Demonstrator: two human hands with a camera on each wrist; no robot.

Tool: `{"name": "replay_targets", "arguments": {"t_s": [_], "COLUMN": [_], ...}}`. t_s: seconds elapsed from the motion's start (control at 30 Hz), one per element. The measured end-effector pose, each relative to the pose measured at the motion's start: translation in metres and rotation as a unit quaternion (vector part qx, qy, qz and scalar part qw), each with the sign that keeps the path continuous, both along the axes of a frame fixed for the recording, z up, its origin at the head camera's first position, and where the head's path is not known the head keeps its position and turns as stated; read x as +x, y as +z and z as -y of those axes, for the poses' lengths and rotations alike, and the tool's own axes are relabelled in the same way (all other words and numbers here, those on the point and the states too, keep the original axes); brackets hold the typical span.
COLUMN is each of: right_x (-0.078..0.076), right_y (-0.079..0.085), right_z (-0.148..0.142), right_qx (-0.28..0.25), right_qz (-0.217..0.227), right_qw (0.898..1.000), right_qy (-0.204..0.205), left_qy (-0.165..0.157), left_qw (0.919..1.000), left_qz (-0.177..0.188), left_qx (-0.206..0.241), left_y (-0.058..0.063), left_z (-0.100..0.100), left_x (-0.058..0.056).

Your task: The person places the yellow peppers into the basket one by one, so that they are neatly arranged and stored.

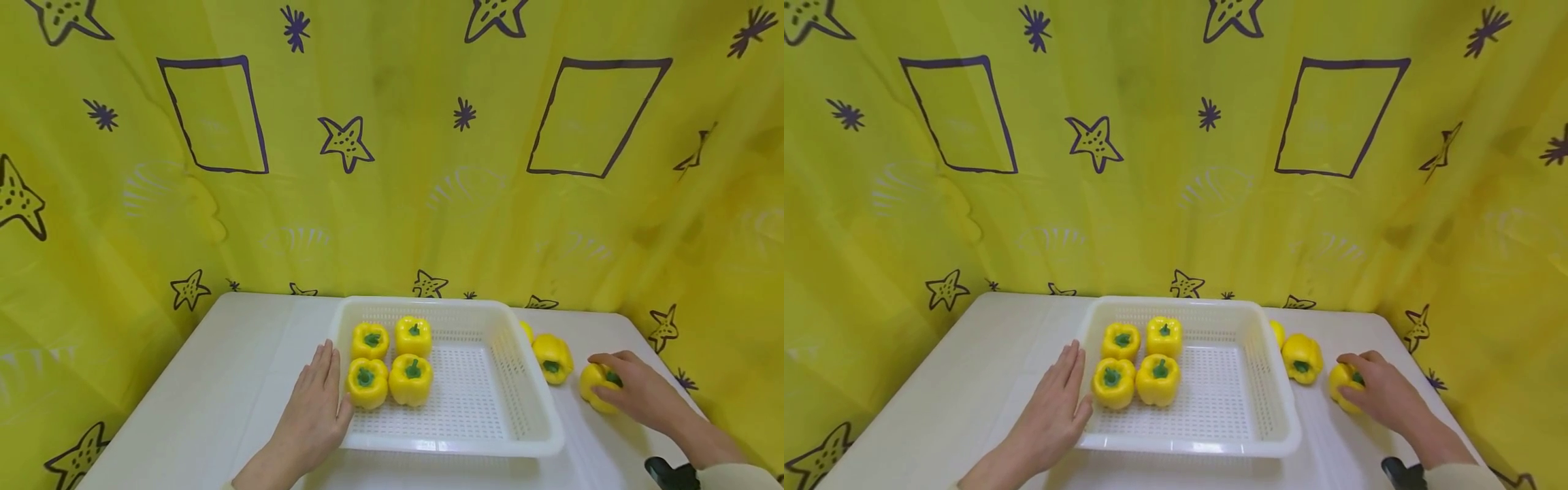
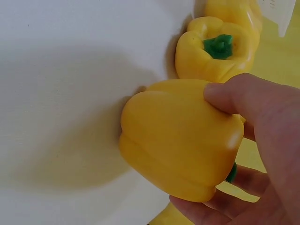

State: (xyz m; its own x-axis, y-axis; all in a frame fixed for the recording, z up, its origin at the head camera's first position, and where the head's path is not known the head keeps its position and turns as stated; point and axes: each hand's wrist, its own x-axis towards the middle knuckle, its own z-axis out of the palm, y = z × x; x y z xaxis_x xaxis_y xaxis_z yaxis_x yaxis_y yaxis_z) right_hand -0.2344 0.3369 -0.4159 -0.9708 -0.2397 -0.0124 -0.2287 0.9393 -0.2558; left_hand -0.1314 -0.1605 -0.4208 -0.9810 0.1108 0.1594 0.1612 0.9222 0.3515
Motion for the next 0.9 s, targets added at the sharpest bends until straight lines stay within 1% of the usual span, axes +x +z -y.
{"name": "replay_targets", "arguments": {"t_s": [0.13, 0.3, 0.4, 0.6, 0.77, 0.9], "right_x": [0.001, 0.002, 0.003, 0.007, 0.009, 0.011], "right_y": [0.0, 0.0, 0.001, 0.006, 0.012, 0.018], "right_z": [0.002, 0.007, 0.009, 0.011, 0.013, 0.015], "right_qx": [0.0, -0.001, -0.005, -0.006, -0.001, 0.004], "right_qz": [-0.012, -0.012, -0.019, -0.066, -0.088, -0.115], "right_qw": [1.0, 1.0, 1.0, 0.997, 0.995, 0.991], "right_qy": [0.003, 0.003, 0.01, 0.044, 0.055, 0.067], "left_qy": [-0.001, -0.001, 0.0, 0.003, 0.005, 0.002], "left_qw": [1.0, 1.0, 1.0, 1.0, 1.0, 1.0], "left_qz": [-0.001, -0.004, -0.004, -0.002, 0.003, 0.001], "left_qx": [-0.001, -0.003, -0.004, -0.003, -0.001, 0.001], "left_y": [-0.001, -0.002, -0.003, -0.002, -0.002, -0.002], "left_z": [0.0, 0.001, 0.001, 0.002, 0.001, 0.001], "left_x": [0.0, 0.0, 0.0, 0.001, 0.001, 0.0]}}
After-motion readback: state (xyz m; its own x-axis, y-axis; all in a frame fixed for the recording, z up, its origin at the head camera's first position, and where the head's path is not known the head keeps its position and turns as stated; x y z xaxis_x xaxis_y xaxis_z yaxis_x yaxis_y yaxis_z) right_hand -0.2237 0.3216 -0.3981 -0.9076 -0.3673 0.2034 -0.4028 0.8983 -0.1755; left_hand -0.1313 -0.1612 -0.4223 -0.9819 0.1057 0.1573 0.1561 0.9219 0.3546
